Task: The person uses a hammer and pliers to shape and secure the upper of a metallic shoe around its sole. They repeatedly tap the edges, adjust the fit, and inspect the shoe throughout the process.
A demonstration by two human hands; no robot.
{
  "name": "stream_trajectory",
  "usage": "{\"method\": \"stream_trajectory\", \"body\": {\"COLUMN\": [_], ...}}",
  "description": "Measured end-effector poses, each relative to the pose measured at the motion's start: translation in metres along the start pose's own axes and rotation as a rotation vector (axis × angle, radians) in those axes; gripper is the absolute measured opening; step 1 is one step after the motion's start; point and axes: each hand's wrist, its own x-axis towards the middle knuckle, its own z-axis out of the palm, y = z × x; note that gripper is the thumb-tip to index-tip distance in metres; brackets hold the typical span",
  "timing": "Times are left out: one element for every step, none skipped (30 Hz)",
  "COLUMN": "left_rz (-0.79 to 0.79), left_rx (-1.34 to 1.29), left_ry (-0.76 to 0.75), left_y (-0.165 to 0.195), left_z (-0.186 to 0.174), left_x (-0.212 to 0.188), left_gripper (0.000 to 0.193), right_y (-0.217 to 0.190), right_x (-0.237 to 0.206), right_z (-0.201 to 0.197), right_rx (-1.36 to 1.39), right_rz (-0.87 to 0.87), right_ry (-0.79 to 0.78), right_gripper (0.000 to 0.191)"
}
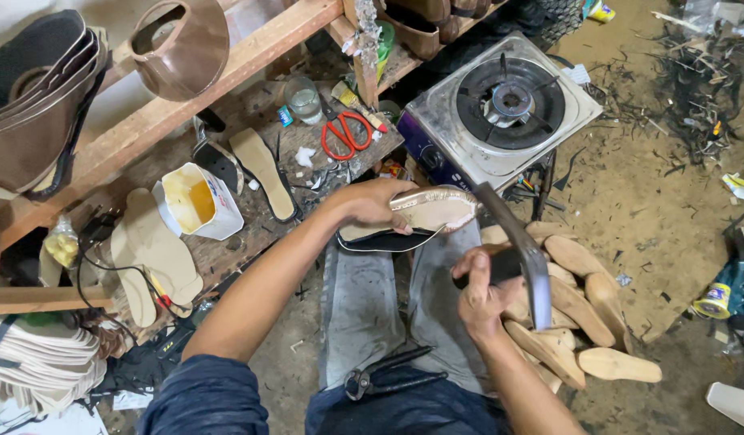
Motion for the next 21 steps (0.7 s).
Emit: {"method": "stream_trajectory", "body": {"left_rz": [-0.019, -0.039, -0.027, -0.01, 0.003, 0.001, -0.004, -0.01, -0.051, -0.094, -0.13, -0.098, -0.066, -0.029, -0.012, -0.001, 0.011, -0.041, -0.094, -0.144, -0.239], "left_rx": [-0.02, -0.039, -0.02, 0.012, 0.035, 0.001, -0.038, -0.074, -0.041, -0.015, 0.015, 0.019, 0.024, 0.024, 0.022, 0.009, -0.004, 0.019, 0.043, 0.079, 0.208], "left_ry": [0.008, 0.012, -0.007, -0.013, -0.03, -0.029, -0.027, -0.014, -0.013, -0.025, -0.04, -0.022, -0.008, 0.0, 0.003, 0.006, 0.007, 0.02, 0.033, 0.056, 0.11], "left_y": [0.0, 0.0, 0.001, 0.002, 0.003, 0.004, 0.005, 0.005, 0.005, 0.004, 0.003, 0.001, -0.001, -0.002, -0.003, -0.002, 0.0, 0.003, 0.008, 0.012, 0.016], "left_z": [0.0, -0.001, 0.0, -0.002, -0.002, -0.002, -0.001, -0.001, -0.001, 0.0, 0.001, 0.0, -0.001, 0.001, -0.001, 0.001, 0.001, 0.002, 0.006, 0.004, 0.002], "left_x": [-0.001, -0.002, -0.002, -0.002, -0.002, -0.002, -0.002, -0.001, -0.001, -0.001, -0.001, -0.001, -0.001, 0.0, 0.001, 0.002, 0.002, 0.002, 0.0, -0.002, -0.009], "left_gripper": [0.068, 0.068, 0.067, 0.066, 0.065, 0.066, 0.067, 0.068, 0.066, 0.063, 0.06, 0.062, 0.063, 0.065, 0.067, 0.068, 0.07, 0.069, 0.068, 0.067, 0.065], "right_y": [-0.001, -0.002, -0.005, -0.008, -0.012, -0.015, -0.019, -0.021, -0.023, -0.025, -0.025, -0.024, -0.021, -0.018, -0.014, -0.009, -0.004, 0.0, 0.004, 0.006, 0.006], "right_x": [-0.002, -0.002, -0.003, -0.002, -0.001, 0.0, 0.001, 0.003, 0.003, 0.003, 0.003, 0.002, 0.0, -0.002, -0.004, -0.006, -0.007, -0.007, -0.007, -0.004, -0.002], "right_z": [-0.001, -0.001, 0.0, 0.003, 0.006, 0.01, 0.013, 0.017, 0.019, 0.019, 0.02, 0.018, 0.017, 0.014, 0.013, 0.012, 0.013, 0.014, 0.017, 0.02, 0.024], "right_rx": [0.218, -0.034, -0.284, -0.527, -0.504, -0.484, -0.466, -0.36, -0.249, -0.142, -0.323, -0.497, -0.67, -0.635, -0.591, -0.553, -0.586, -0.621, -0.652, -0.669, -0.684], "right_rz": [-0.1, 0.033, 0.151, 0.254, 0.176, 0.111, 0.05, -0.031, -0.112, -0.18, -0.139, -0.116, -0.09, -0.085, -0.076, -0.058, -0.147, -0.236, -0.325, -0.233, -0.142], "right_ry": [-0.006, 0.01, 0.02, 0.024, 0.036, 0.05, 0.06, 0.058, 0.05, 0.05, -0.018, -0.094, -0.165, -0.124, -0.09, -0.06, -0.125, -0.189, -0.254, -0.243, -0.233], "right_gripper": [0.028, 0.026, 0.023, 0.022, 0.021, 0.02, 0.02, 0.016, 0.014, 0.015, 0.015, 0.015, 0.017, 0.014, 0.012, 0.01, 0.009, 0.01, 0.013, 0.015, 0.016]}}
